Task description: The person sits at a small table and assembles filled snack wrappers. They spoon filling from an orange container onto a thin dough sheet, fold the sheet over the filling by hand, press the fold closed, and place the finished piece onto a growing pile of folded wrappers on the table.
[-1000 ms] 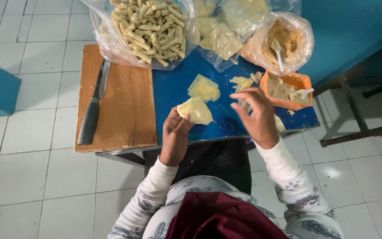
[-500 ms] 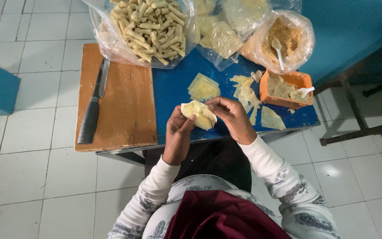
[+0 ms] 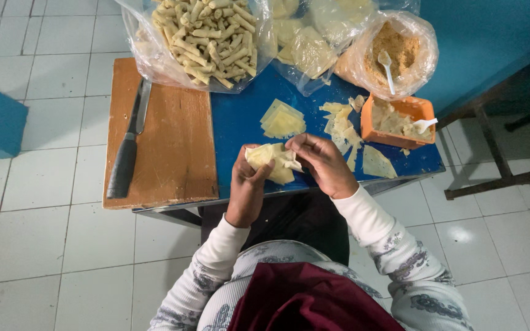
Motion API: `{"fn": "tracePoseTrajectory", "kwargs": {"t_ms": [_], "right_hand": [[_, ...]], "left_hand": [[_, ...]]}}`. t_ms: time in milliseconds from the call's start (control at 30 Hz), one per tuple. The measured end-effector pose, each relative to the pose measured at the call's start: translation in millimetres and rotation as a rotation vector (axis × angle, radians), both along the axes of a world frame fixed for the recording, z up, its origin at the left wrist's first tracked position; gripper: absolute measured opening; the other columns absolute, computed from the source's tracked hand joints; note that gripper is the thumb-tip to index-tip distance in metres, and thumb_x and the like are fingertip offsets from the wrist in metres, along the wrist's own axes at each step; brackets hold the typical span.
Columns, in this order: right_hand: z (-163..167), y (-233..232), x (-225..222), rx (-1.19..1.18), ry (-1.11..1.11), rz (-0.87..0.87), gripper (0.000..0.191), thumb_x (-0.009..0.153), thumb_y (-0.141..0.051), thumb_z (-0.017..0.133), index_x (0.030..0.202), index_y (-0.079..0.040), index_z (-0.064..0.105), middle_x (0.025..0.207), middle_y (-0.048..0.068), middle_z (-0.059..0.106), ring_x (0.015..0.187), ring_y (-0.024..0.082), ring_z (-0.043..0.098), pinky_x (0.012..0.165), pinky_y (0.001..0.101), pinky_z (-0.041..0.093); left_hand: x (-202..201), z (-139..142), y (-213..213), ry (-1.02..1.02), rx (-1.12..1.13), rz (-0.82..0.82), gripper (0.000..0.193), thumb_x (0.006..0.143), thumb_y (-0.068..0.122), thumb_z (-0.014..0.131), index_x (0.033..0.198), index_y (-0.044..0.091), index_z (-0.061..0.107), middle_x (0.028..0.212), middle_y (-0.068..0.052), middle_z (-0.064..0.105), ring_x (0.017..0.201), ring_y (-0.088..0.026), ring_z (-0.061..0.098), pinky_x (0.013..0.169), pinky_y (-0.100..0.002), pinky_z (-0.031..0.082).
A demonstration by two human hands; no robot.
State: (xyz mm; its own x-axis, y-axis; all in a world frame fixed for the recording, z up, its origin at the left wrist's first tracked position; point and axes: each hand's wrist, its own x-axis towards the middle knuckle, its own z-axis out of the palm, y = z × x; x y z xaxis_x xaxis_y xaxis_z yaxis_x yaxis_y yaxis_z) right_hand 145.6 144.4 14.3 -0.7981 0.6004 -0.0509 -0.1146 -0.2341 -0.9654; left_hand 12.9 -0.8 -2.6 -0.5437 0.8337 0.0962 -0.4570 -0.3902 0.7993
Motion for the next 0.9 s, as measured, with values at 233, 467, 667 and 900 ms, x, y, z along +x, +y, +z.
{"fn": "tracePoseTrajectory", "kwargs": {"t_ms": [233, 467, 667, 900], "right_hand": [[2.4, 16.2, 8.5, -0.190, 0.121, -0.070, 0.013, 0.104, -0.017, 0.061, 0.105, -0.005, 0.067, 0.096, 0.001, 0.066, 0.083, 0.010, 0.060, 0.080, 0.0245, 0.050], [12.5, 10.1, 23.5, -0.034, 0.158, -0.092, 0.012, 0.109, -0.015, 0.059, 0.107, -0.004, 0.063, 0.100, 0.002, 0.060, 0.091, 0.008, 0.056, 0.083, 0.0223, 0.047], [41.4, 29.3, 33.4, 0.270, 0.254, -0.331, 0.017, 0.116, -0.015, 0.058, 0.119, -0.003, 0.070, 0.098, 0.000, 0.055, 0.089, 0.008, 0.049, 0.080, 0.0241, 0.043], [78.4, -11.1, 29.9, 1.513, -0.295, -0.536, 0.021, 0.091, -0.012, 0.076, 0.112, -0.010, 0.076, 0.111, 0.014, 0.063, 0.098, 0.031, 0.061, 0.083, 0.0387, 0.050]], "left_hand": [[-5.1, -1.3, -3.3, -0.107, 0.069, -0.068, 0.031, 0.097, 0.001, 0.069, 0.121, 0.004, 0.051, 0.111, -0.006, 0.066, 0.104, -0.013, 0.064, 0.092, -0.028, 0.053], [-4.4, -2.4, -4.4, -0.118, 0.053, -0.141, 0.032, 0.098, 0.002, 0.067, 0.124, 0.006, 0.049, 0.112, -0.006, 0.065, 0.105, -0.015, 0.063, 0.092, -0.031, 0.052], [-10.4, -3.3, -7.8, -0.255, 0.105, -0.173, 0.029, 0.097, 0.004, 0.065, 0.124, 0.006, 0.053, 0.116, -0.006, 0.066, 0.111, -0.017, 0.065, 0.096, -0.034, 0.054], [-6.6, 2.5, -6.0, -0.339, 0.088, -0.187, 0.027, 0.103, 0.011, 0.058, 0.129, 0.003, 0.055, 0.124, -0.010, 0.067, 0.114, -0.021, 0.067, 0.099, -0.038, 0.055]]}}
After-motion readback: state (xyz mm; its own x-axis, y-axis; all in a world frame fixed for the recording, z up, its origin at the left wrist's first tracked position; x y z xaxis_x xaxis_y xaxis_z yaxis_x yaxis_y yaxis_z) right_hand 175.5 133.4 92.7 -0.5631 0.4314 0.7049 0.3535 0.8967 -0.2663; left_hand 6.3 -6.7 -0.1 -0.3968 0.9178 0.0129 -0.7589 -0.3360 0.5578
